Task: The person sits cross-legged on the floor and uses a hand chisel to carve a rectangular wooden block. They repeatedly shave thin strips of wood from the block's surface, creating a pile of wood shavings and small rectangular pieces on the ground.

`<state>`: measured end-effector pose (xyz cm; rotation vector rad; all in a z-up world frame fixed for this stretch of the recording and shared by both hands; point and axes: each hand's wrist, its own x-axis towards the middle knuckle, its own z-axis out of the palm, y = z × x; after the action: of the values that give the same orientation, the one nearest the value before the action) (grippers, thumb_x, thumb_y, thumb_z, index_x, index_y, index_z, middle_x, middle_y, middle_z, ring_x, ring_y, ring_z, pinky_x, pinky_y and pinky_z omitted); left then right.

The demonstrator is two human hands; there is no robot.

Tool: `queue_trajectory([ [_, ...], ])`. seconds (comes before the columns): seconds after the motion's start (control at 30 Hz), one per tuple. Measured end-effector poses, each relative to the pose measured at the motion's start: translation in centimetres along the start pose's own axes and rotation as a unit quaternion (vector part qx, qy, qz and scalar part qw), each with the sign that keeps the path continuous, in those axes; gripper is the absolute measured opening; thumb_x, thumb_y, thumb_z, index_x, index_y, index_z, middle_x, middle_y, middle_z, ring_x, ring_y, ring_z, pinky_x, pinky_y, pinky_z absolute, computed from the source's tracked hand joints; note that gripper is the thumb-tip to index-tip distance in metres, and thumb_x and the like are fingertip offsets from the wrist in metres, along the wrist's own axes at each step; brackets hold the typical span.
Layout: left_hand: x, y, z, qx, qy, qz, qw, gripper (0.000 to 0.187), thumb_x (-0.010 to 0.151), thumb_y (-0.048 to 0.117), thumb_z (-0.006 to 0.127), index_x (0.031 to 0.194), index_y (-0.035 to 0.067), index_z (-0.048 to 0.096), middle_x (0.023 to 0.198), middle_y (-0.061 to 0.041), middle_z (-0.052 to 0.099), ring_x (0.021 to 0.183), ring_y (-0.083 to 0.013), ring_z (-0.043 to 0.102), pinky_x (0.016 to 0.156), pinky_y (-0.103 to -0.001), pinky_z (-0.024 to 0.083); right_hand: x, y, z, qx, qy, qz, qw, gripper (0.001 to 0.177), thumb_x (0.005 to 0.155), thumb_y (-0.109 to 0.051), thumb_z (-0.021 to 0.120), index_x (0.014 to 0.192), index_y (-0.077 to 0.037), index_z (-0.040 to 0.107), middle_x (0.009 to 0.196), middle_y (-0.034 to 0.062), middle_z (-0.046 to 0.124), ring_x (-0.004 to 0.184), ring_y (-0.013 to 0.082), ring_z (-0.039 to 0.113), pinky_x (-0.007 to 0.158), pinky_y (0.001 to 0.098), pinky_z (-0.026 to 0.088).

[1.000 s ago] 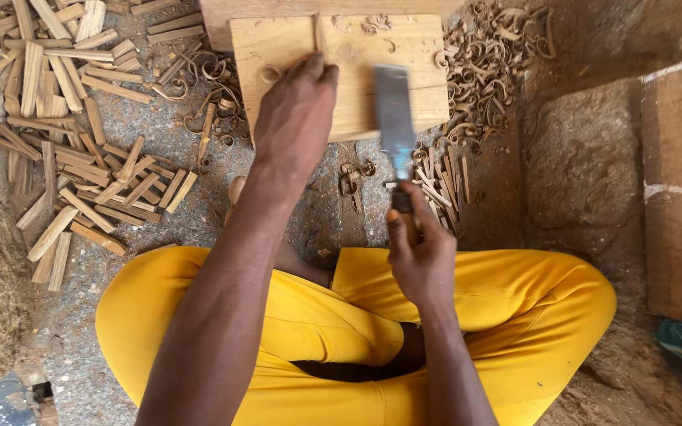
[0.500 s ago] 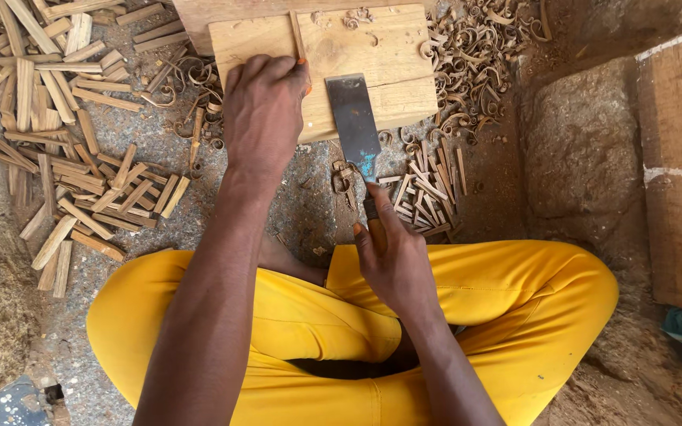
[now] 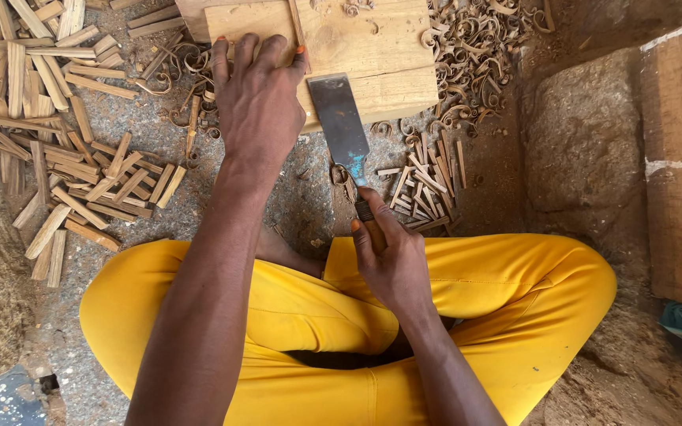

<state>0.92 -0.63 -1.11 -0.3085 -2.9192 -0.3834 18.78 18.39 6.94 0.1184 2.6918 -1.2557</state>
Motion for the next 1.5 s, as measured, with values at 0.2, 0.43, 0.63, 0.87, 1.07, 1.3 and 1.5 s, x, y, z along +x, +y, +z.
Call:
queue_trajectory([
  [0.2, -0.1, 0.2, 0.0, -0.021, 0.011, -0.004, 1.000, 0.032, 0.089, 0.009, 0.081, 0.119, 0.018, 0.080, 0.137, -0.010, 0.067, 0.130, -0.0333, 0.053, 0.121, -0.062, 0.020, 0.0, -0.6, 0.1, 0.002, -0.011, -0.014, 1.000, 0.048, 0.098, -0.009, 0.067, 0.144, -0.008, 0.056, 0.067, 0.0101, 0.070, 0.053, 0.0159, 0.065, 0.055, 0.0346, 0.054],
  [0.43, -0.4, 0.5, -0.1, -0.014, 0.022, 0.001, 1.000, 0.041, 0.082, 0.011, 0.084, 0.122, 0.017, 0.080, 0.133, -0.009, 0.067, 0.128, -0.0313, 0.054, 0.121, -0.061, 0.022, 0.1, -1.1, 0.0, 0.013, -0.012, -0.010, 1.000, 0.047, 0.097, -0.009, 0.068, 0.143, -0.008, 0.058, 0.061, 0.0097, 0.064, 0.049, 0.0161, 0.057, 0.052, 0.0345, 0.049],
  [0.63, -0.6, 0.5, 0.2, -0.006, 0.048, 0.009, 0.999, 0.038, 0.086, 0.013, 0.084, 0.123, 0.017, 0.080, 0.133, -0.010, 0.067, 0.129, -0.0320, 0.054, 0.121, -0.060, 0.023, 0.1, -1.2, 0.1, 0.018, -0.004, -0.031, 0.999, 0.046, 0.098, -0.008, 0.069, 0.142, -0.007, 0.058, 0.066, 0.0097, 0.066, 0.052, 0.0135, 0.060, 0.054, 0.0333, 0.051],
  [0.87, -0.8, 0.5, 0.4, -0.006, 0.057, 0.014, 0.998, 0.042, 0.084, 0.014, 0.085, 0.125, 0.015, 0.079, 0.132, -0.011, 0.067, 0.128, -0.0324, 0.054, 0.120, -0.061, 0.023, 0.1, -0.8, 0.3, 0.008, -0.010, -0.021, 1.000, 0.045, 0.100, -0.011, 0.068, 0.143, -0.008, 0.058, 0.064, 0.0072, 0.068, 0.050, 0.0114, 0.057, 0.048, 0.0331, 0.048],
  [1.07, -0.7, 0.5, 0.6, -0.003, 0.052, 0.008, 0.999, 0.038, 0.085, 0.013, 0.083, 0.123, 0.016, 0.080, 0.130, -0.010, 0.067, 0.126, -0.0320, 0.055, 0.120, -0.060, 0.024, 0.1, -0.7, 0.3, 0.002, -0.010, -0.019, 1.000, 0.047, 0.099, -0.011, 0.068, 0.145, -0.008, 0.057, 0.062, 0.0088, 0.066, 0.048, 0.0145, 0.056, 0.048, 0.0353, 0.048],
  [1.3, -0.7, 0.7, 0.3, -0.010, 0.057, 0.009, 0.998, 0.031, 0.089, 0.010, 0.080, 0.120, 0.015, 0.080, 0.130, -0.010, 0.069, 0.126, -0.0313, 0.056, 0.120, -0.061, 0.025, 0.3, -1.8, 0.2, -0.024, -0.010, -0.002, 1.000, 0.045, 0.098, -0.010, 0.067, 0.142, -0.008, 0.060, 0.075, 0.0175, 0.074, 0.055, 0.0212, 0.072, 0.051, 0.0410, 0.053],
  [1.5, -0.9, 3.3, -4.0, 0.033, -0.009, 0.046, 0.998, 0.040, 0.088, 0.002, 0.071, 0.128, 0.003, 0.072, 0.131, -0.016, 0.069, 0.122, -0.0340, 0.062, 0.119, -0.060, 0.029, 0.3, -1.6, 0.9, -0.025, -0.008, 0.019, 0.999, 0.042, 0.098, -0.010, 0.066, 0.140, -0.007, 0.061, 0.078, 0.0211, 0.077, 0.058, 0.0246, 0.076, 0.055, 0.0404, 0.056],
])
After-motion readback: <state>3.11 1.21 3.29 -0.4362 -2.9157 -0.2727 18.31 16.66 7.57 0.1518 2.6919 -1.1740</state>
